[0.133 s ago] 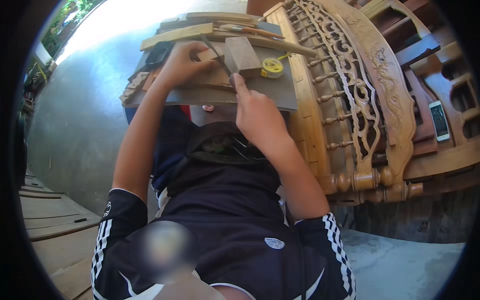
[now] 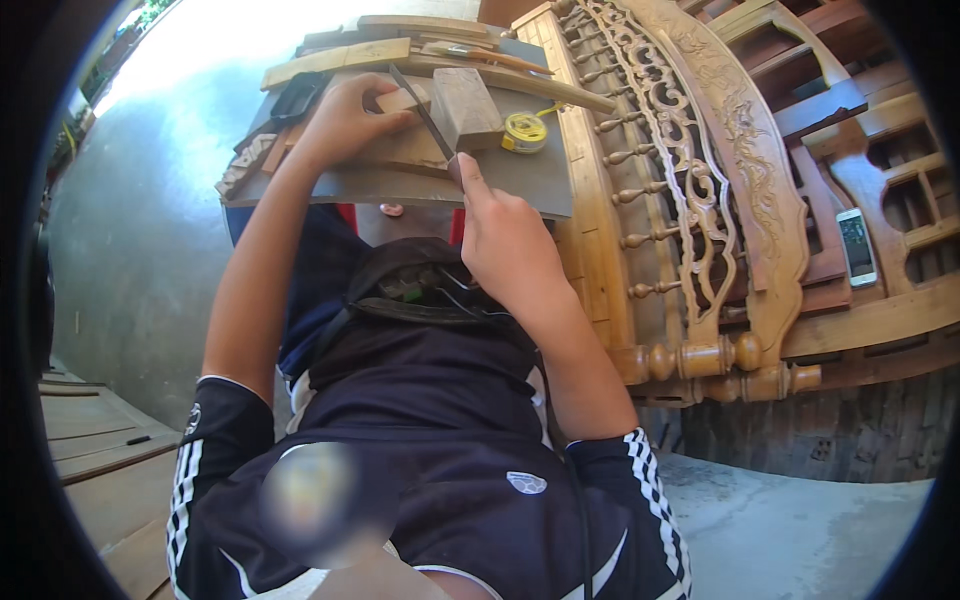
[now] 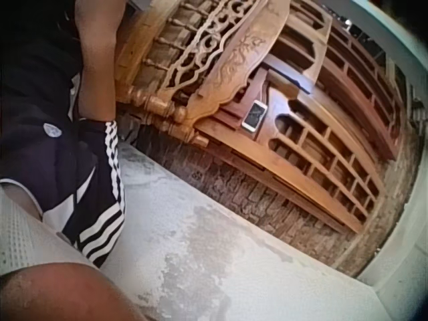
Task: Using a chisel and mallet to carve and fit wooden components in a workshop environment.
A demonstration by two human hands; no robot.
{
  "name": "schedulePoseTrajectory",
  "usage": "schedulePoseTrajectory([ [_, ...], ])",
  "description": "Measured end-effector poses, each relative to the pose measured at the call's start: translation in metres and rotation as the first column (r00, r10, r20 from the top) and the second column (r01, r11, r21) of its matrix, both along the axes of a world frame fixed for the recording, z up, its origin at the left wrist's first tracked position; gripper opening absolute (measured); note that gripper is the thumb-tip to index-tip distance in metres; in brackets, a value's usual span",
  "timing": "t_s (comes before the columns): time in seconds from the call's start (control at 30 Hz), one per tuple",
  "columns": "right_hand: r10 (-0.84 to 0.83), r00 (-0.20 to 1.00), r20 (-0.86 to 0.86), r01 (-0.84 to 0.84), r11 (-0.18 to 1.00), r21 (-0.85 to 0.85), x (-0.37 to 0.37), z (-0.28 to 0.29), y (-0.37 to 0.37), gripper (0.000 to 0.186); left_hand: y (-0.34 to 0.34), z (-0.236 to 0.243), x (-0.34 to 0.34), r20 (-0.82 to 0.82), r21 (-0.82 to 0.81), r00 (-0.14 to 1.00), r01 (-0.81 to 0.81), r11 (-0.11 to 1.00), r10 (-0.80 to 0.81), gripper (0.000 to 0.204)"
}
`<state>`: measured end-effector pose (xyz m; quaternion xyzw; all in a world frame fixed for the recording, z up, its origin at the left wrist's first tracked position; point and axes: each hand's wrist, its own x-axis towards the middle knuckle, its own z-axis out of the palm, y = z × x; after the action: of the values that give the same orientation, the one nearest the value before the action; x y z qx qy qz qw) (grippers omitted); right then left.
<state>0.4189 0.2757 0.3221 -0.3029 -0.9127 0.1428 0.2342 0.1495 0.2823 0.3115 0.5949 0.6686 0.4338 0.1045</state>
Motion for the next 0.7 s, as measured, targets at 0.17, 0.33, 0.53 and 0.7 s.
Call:
schedulePoseTrajectory([
  [0.17, 0.032, 0.999, -0.031, -0.035, 0.995, -0.095, 0.038, 0.015, -0.027, 0.045, -0.001, -0.007, -0.013, -0.003, 0.015, 1.000, -0.022, 1.000, 0.022, 0.055],
  [0.33, 0.084, 0.996, -0.038, -0.086, 0.995, -0.045, 0.023, 0.020, -0.011, 0.045, 0.008, 0.000, -0.014, 0.015, 0.020, 0.995, 0.101, 0.995, -0.101, 0.050],
  [0.53, 0.021, 0.999, -0.035, -0.022, 0.999, -0.025, -0.043, -0.001, 0.017, 0.047, -0.001, -0.017, -0.014, 0.046, 0.122, 0.996, 0.064, 0.990, -0.070, 0.047],
  [0.7, 0.064, 0.998, -0.021, -0.064, 0.998, -0.002, -0.022, -0.003, 0.002, 0.048, -0.005, -0.022, 0.000, -0.044, 0.158, 0.991, 0.133, 0.978, -0.128, 0.041],
])
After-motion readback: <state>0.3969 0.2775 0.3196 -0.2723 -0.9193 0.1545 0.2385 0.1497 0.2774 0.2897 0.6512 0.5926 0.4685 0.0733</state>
